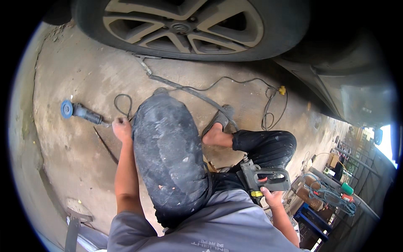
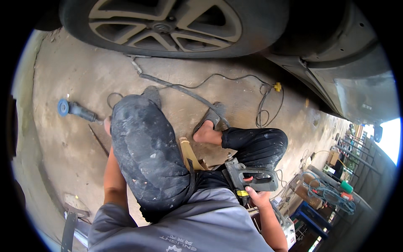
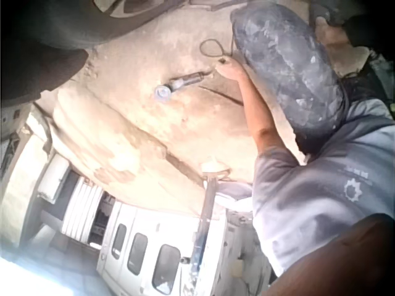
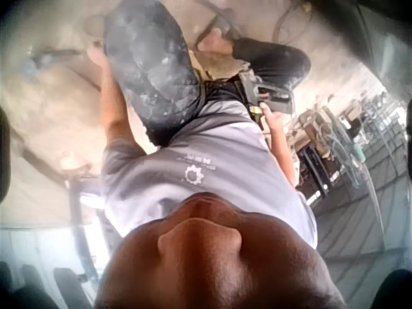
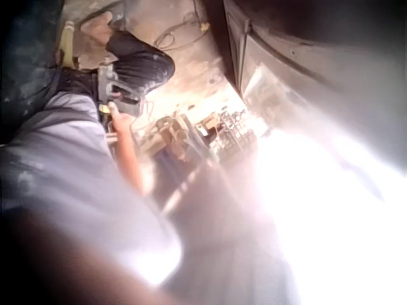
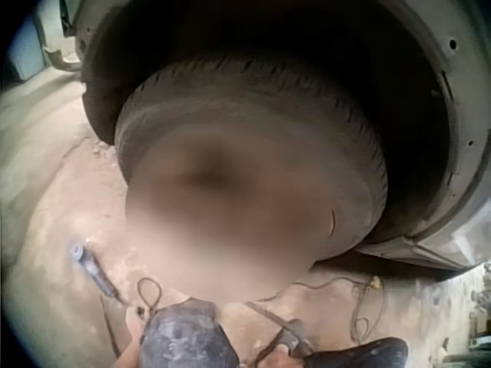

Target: The person uses a hammer and dolly to tap and shape the rear quarter panel of a silver car, then uses an angle grinder to remove paint and smooth the surface. The person repeatedly checks the panel with their hand to assess the shape.

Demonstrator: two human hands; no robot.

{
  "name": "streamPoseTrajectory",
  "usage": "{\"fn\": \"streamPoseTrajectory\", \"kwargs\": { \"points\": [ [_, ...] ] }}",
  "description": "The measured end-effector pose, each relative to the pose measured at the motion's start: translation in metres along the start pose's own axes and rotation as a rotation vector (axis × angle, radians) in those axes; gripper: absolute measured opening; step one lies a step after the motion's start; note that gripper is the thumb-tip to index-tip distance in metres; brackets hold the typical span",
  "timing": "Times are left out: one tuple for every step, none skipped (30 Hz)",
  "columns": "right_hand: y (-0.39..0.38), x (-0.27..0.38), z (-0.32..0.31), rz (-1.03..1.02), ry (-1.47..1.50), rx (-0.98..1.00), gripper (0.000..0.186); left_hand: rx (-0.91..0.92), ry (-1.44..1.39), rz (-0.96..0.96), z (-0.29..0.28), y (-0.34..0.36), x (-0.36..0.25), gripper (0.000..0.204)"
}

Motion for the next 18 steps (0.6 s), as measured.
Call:
{"fn": "streamPoseTrajectory", "kwargs": {
  "points": [
    [-0.001,-0.003,-0.003,0.016,-0.027,0.0,0.065,-0.103,-0.013,-0.046,0.0,-0.005,0.022,0.033],
    [-0.002,-0.005,-0.003,0.032,-0.049,-0.017,0.067,-0.128,0.009,-0.074,-0.002,-0.011,0.023,0.035],
    [-0.001,0.011,0.005,-0.016,-0.076,-0.036,0.064,-0.155,0.033,-0.104,-0.007,-0.016,0.026,0.036],
    [-0.005,0.006,0.004,-0.039,-0.101,-0.068,0.062,-0.1,0.104,-0.115,-0.022,-0.027,0.026,0.038],
    [-0.004,0.01,0.006,-0.041,-0.066,-0.069,0.062,-0.1,0.134,-0.164,-0.03,-0.038,0.073,0.041],
    [-0.002,0.015,0.009,-0.043,-0.035,-0.069,0.061,-0.171,0.204,-0.255,-0.037,-0.05,0.11,0.041],
    [-0.001,0.015,0.009,-0.047,-0.031,-0.068,0.06,-0.347,0.28,-0.189,-0.049,-0.065,0.138,0.042],
    [-0.005,0.009,0.008,-0.05,-0.032,-0.093,0.06,-0.134,0.305,-0.409,-0.053,-0.073,0.142,0.046],
    [-0.006,0.005,0.007,-0.052,-0.025,-0.096,0.059,0.002,0.46,-0.574,-0.063,-0.081,0.163,0.049],
    [-0.008,0.002,0.009,-0.057,-0.018,-0.098,0.058,0.109,0.427,-0.726,-0.069,-0.087,0.175,0.048],
    [-0.006,0.002,0.009,-0.067,-0.016,-0.095,0.056,0.203,0.384,-0.809,-0.07,-0.094,0.185,0.046],
    [-0.004,0.004,0.007,-0.08,-0.019,-0.093,0.055,0.299,0.346,-0.893,-0.071,-0.103,0.195,0.044],
    [-0.001,0.009,0.009,-0.092,-0.009,-0.093,0.053,0.379,0.301,-0.896,-0.067,-0.107,0.202,0.041],
    [0.001,0.011,0.01,-0.079,0.014,-0.107,0.052,0.453,0.339,-0.84,-0.067,-0.106,0.201,0.04],
    [0.001,0.011,0.011,-0.075,0.014,-0.101,0.051,0.532,0.374,-0.763,-0.062,-0.103,0.194,0.039],
    [0.002,0.014,0.009,-0.074,0.014,-0.1,0.051,0.593,0.454,-0.68,-0.058,-0.101,0.201,0.044],
    [0.004,0.02,0.008,-0.09,0.002,-0.081,0.051,0.648,0.525,-0.604,-0.05,-0.106,0.215,0.049],
    [0.008,0.014,0.003,-0.113,-0.088,-0.027,0.048,0.689,0.59,-0.52,-0.04,-0.108,0.228,0.055]
  ]
}}
Point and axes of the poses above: each hand's wrist, its own y-axis towards the middle knuckle, its own z-axis out of the palm, x = y × z, the point moved 5 cm from there along y, towards the middle knuckle
